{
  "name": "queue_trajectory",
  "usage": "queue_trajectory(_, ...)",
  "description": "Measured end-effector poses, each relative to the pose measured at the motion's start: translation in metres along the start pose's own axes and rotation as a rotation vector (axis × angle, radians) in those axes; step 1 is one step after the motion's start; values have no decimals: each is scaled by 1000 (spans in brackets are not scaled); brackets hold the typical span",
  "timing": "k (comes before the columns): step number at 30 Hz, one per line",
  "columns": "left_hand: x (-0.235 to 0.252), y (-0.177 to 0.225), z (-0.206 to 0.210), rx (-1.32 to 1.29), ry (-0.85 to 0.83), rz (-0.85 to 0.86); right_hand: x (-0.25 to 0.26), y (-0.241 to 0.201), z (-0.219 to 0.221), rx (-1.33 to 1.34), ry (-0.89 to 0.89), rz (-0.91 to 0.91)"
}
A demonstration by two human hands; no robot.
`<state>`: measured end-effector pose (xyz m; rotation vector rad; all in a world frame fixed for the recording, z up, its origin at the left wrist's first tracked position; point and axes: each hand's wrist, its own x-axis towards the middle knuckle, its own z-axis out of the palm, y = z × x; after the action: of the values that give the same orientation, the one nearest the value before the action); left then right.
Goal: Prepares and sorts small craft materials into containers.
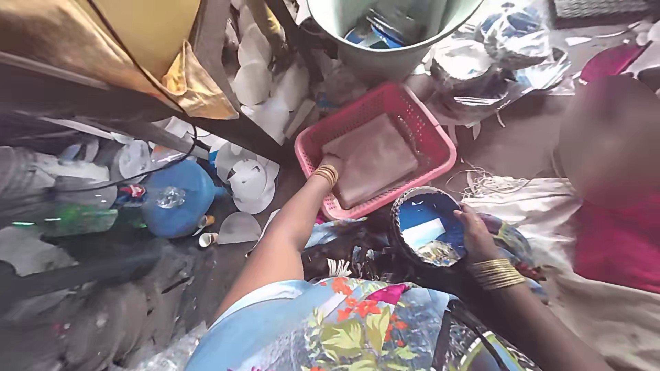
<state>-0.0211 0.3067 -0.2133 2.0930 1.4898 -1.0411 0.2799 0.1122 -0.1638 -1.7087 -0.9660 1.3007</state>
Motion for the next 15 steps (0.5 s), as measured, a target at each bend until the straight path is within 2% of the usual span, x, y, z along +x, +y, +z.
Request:
queue_trajectory(3,-4,-2,-6,81,-18,113,8,7,-1,-79,-16,-1)
queue_trajectory(6,-5,-17,-6,99,59,221,19,5,3,-111,-41,-16)
queue_trajectory(9,2,-15,2,40,101,162,23,-4,4,-98,-86,17)
queue_trajectory(12,-2,1,-2,10,-7,62,25,5,1,-96,-123,-45)
queue_trajectory(15,-18,3,-13,69,-94,134,19,12,-4,-129,-156,-83)
